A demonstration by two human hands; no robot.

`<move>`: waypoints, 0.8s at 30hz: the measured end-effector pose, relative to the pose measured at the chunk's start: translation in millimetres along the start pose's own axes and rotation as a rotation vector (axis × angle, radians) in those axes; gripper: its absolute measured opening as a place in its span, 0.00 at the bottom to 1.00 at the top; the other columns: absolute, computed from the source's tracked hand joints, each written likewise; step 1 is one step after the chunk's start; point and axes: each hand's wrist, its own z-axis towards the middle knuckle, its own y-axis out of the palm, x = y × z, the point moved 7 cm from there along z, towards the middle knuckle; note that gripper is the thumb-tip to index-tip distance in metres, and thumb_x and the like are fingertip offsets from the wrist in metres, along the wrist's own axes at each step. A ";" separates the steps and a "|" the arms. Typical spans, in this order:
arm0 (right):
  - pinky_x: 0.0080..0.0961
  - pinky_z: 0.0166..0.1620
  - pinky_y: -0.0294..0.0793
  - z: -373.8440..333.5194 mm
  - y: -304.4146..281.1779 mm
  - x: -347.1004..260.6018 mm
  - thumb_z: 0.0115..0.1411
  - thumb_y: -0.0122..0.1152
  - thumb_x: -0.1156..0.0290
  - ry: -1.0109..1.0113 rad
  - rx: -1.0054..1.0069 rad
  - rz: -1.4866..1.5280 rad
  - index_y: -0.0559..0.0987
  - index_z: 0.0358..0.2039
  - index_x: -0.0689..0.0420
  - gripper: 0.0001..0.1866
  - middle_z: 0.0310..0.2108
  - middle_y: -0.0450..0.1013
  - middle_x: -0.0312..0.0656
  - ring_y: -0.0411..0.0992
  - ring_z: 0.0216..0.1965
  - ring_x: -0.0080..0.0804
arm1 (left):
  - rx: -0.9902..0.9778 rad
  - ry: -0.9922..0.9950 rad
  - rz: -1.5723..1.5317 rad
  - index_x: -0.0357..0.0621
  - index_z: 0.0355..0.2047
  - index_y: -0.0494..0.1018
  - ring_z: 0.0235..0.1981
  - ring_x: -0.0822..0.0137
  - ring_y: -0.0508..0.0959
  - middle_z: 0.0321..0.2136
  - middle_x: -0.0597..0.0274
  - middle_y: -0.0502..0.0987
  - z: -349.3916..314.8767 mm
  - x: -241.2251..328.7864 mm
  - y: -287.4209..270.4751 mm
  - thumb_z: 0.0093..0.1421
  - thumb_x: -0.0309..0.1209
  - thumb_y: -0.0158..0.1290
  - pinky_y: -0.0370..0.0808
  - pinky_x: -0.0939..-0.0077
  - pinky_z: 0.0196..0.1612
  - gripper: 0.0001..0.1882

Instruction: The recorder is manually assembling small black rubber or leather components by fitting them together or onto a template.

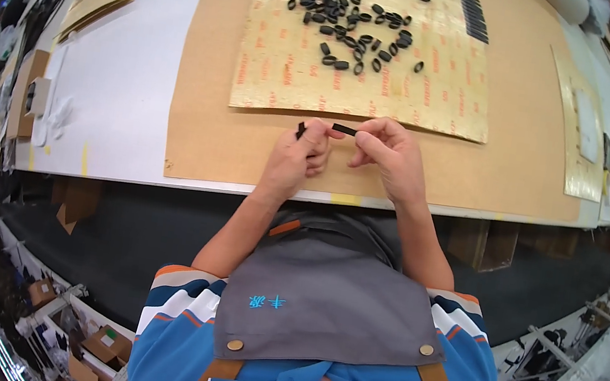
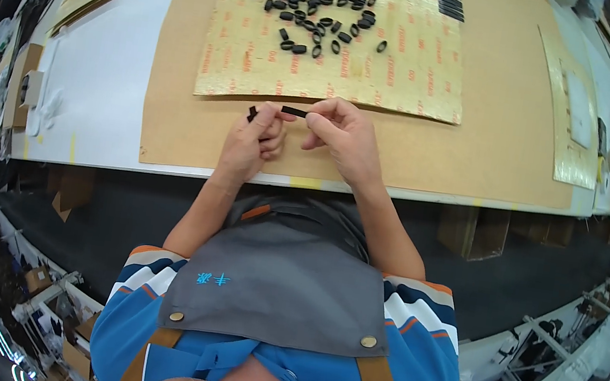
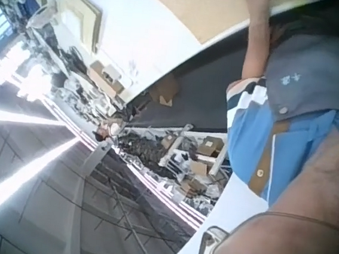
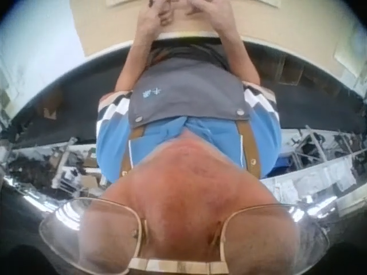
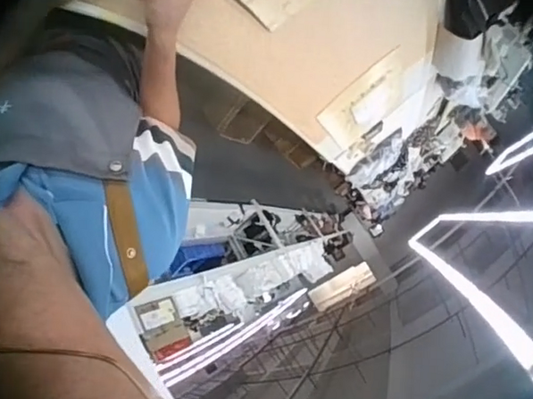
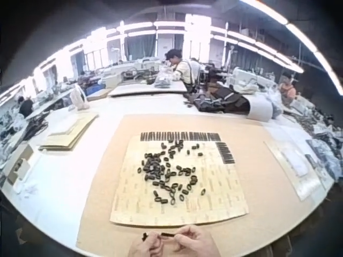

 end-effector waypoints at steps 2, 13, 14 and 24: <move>0.17 0.29 0.74 -2.5 -4.8 -1.7 0.58 0.56 0.75 0.006 0.007 0.010 0.73 0.34 0.63 0.05 0.26 0.71 0.36 0.72 0.23 0.22 | -0.028 0.050 -0.017 0.37 0.38 0.69 0.14 0.83 0.52 0.15 0.77 0.54 1.8 2.9 3.2 0.66 0.44 0.42 0.49 0.86 0.17 0.19; 0.17 0.32 0.75 -6.9 -1.0 1.0 0.57 0.58 0.76 0.021 -0.096 -0.104 0.75 0.35 0.66 0.07 0.29 0.74 0.40 0.74 0.27 0.22 | 0.026 0.064 0.154 0.41 0.34 0.68 0.14 0.83 0.55 0.15 0.76 0.60 -1.9 -1.7 3.4 0.60 0.33 0.54 0.49 0.85 0.16 0.09; 0.17 0.31 0.75 -6.2 0.1 2.4 0.57 0.58 0.76 0.038 -0.122 -0.093 0.76 0.34 0.65 0.06 0.28 0.74 0.40 0.74 0.26 0.22 | 0.024 0.044 0.160 0.41 0.32 0.69 0.13 0.84 0.56 0.14 0.76 0.61 -2.0 -1.3 2.0 0.58 0.33 0.56 0.50 0.86 0.16 0.10; 0.16 0.26 0.74 -3.8 -0.1 6.3 0.55 0.60 0.74 0.045 -0.133 -0.113 0.76 0.30 0.64 0.06 0.24 0.74 0.38 0.73 0.21 0.20 | 0.020 -0.070 0.273 0.42 0.27 0.71 0.12 0.85 0.54 0.12 0.78 0.60 -3.8 1.5 2.3 0.57 0.32 0.57 0.48 0.86 0.14 0.08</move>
